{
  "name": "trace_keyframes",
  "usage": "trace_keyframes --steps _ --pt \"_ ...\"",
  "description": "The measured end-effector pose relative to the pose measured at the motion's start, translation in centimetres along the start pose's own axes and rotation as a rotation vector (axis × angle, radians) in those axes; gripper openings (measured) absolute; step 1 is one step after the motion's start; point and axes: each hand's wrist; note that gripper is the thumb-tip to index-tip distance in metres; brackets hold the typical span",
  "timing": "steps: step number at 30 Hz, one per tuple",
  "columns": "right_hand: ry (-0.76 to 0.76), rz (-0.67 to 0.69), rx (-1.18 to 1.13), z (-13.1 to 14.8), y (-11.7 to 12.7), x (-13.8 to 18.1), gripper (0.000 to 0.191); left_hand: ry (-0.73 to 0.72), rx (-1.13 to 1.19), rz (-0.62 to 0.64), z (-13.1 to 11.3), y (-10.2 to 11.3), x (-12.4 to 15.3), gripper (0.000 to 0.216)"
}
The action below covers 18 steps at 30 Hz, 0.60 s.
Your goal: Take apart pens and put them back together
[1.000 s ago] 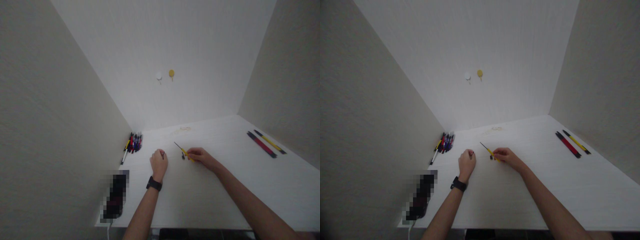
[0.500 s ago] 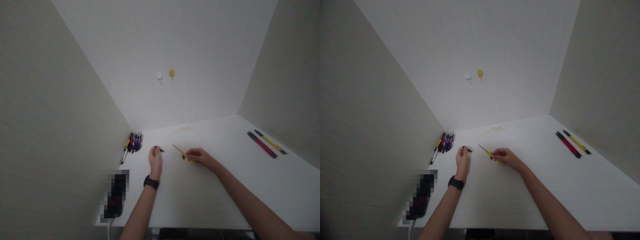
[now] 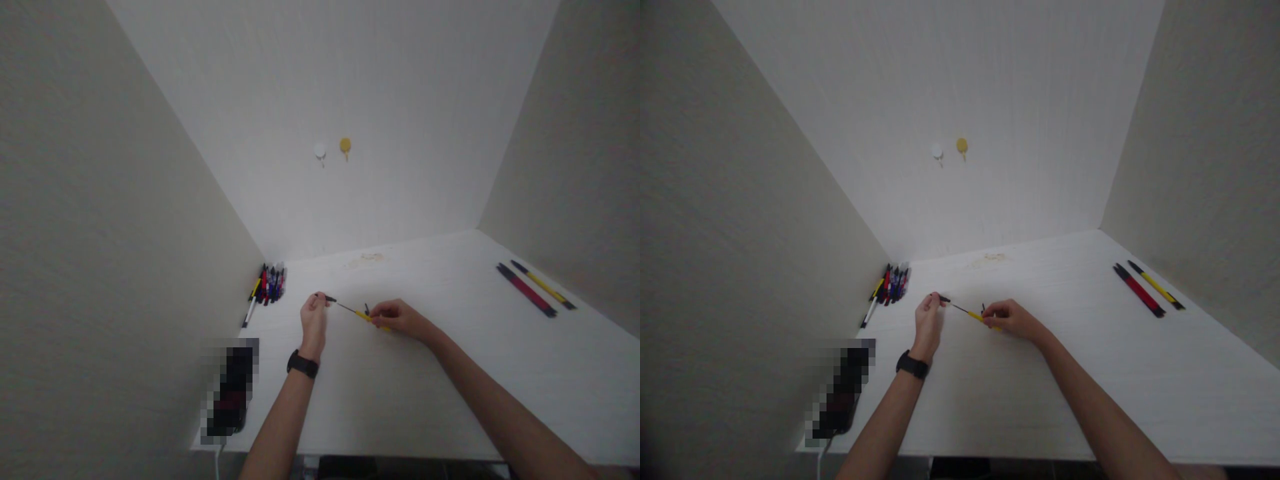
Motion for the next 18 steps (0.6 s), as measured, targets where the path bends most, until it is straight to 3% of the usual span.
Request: trace_keyframes --steps 18 --pt "-0.003 -0.006 -0.012 0.11 -0.10 -0.04 0.034 -0.012 -0.041 0.033 -0.43 -0.23 0.20 0.042"
Point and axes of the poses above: each hand's wrist, its own x-axis away from the middle knuckle, its own y-axis out of the back of the hand, z = x × y, and after that the axes turned 4 degrees about z, right-handed
